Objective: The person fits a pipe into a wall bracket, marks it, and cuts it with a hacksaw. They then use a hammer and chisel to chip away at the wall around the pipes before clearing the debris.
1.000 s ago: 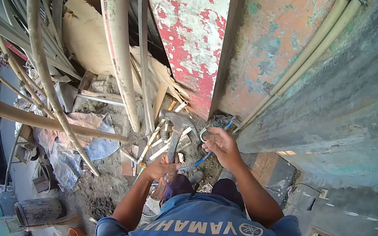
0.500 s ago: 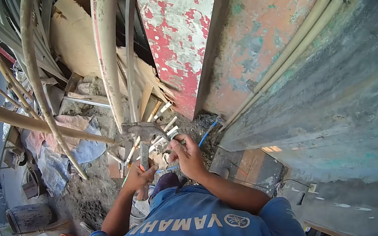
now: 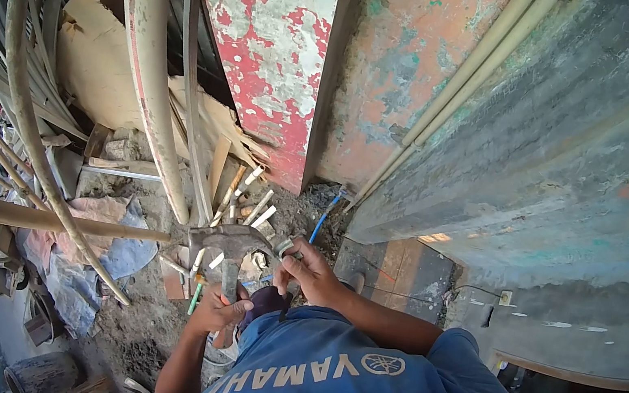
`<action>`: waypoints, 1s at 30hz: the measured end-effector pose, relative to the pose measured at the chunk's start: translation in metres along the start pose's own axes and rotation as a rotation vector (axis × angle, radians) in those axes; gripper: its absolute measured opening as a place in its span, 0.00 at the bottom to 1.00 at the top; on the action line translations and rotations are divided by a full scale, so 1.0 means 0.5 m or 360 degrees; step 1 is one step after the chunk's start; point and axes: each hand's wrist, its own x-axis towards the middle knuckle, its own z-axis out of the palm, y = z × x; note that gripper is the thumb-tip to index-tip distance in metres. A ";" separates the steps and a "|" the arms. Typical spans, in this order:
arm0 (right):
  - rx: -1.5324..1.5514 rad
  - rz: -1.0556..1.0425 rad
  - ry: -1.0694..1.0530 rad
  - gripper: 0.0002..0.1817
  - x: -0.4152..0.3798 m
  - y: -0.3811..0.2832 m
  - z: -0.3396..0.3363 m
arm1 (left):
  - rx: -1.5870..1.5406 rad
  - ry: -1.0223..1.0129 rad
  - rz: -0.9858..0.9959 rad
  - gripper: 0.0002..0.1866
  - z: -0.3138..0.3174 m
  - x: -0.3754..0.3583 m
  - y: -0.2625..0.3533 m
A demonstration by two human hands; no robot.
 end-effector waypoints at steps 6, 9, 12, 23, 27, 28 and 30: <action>-0.1191 -0.0128 0.0153 0.16 -0.007 -0.009 0.029 | -0.0242 0.0150 -0.0027 0.09 0.022 0.016 -0.025; -0.1576 0.0055 -0.0109 0.21 -0.013 0.037 0.026 | -0.0345 0.0325 0.0119 0.09 0.026 0.030 -0.013; -0.1879 0.0477 -0.0033 0.23 0.007 0.054 -0.007 | -0.0130 0.0620 0.0140 0.10 -0.009 0.023 -0.012; -0.1380 0.0121 -0.0127 0.45 0.041 0.009 -0.064 | 0.0084 0.0503 0.0090 0.11 0.032 0.085 -0.102; -0.0905 -0.0290 0.0216 0.35 -0.018 -0.010 -0.043 | 0.0896 0.0169 0.1070 0.17 0.145 0.199 -0.145; -0.0995 -0.0137 0.0640 0.22 -0.030 -0.041 -0.035 | 0.0884 -0.0038 0.0782 0.20 0.182 0.214 -0.134; -0.0651 -0.0345 0.1069 0.12 -0.069 -0.030 -0.086 | 0.1407 -0.0549 0.0677 0.27 0.227 0.230 -0.033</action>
